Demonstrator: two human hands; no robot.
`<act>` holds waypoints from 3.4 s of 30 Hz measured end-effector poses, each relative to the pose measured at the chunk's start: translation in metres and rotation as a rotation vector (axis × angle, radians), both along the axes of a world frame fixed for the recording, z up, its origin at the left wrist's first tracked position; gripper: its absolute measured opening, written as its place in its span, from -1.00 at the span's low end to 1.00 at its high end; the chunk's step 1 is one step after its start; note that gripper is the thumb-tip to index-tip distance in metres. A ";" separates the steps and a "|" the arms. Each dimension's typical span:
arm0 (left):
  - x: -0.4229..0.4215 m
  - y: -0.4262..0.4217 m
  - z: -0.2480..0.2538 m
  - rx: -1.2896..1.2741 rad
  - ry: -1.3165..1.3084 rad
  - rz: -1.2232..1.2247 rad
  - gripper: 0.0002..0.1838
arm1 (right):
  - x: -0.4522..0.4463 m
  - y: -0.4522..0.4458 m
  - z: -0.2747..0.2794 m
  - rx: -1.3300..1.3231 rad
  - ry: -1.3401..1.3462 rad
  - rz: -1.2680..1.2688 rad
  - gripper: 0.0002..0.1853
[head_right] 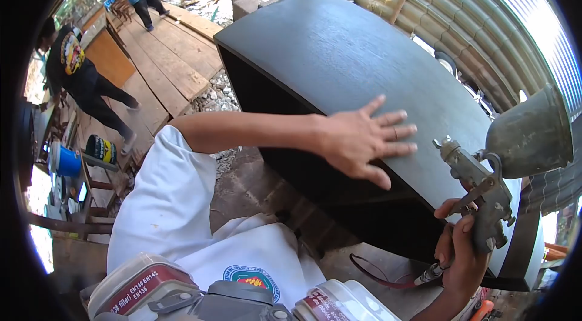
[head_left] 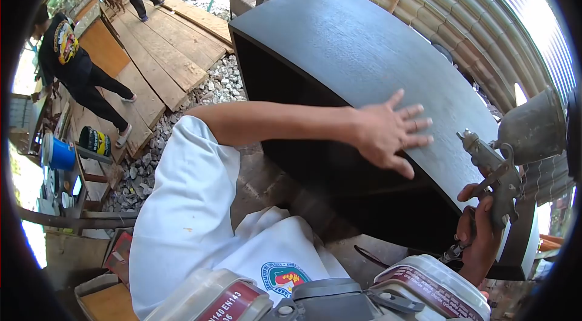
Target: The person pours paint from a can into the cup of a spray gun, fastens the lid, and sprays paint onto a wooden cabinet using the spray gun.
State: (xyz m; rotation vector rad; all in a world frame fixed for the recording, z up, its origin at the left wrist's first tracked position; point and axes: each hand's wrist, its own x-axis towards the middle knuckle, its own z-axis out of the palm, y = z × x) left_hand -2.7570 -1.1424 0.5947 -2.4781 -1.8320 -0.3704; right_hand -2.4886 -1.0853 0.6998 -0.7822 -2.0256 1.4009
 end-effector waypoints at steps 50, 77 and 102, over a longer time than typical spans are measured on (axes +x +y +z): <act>0.276 0.296 0.022 -0.143 0.045 -0.235 -0.15 | 0.252 0.009 0.019 -0.005 -0.181 -0.666 -0.55; 0.149 0.554 -0.031 -0.065 0.189 0.004 -0.38 | 0.231 0.029 0.006 0.015 -0.036 -0.792 -0.62; -0.199 -0.083 0.001 -0.210 0.016 0.910 -0.07 | -0.045 -0.026 0.005 -0.011 -0.079 0.295 -0.57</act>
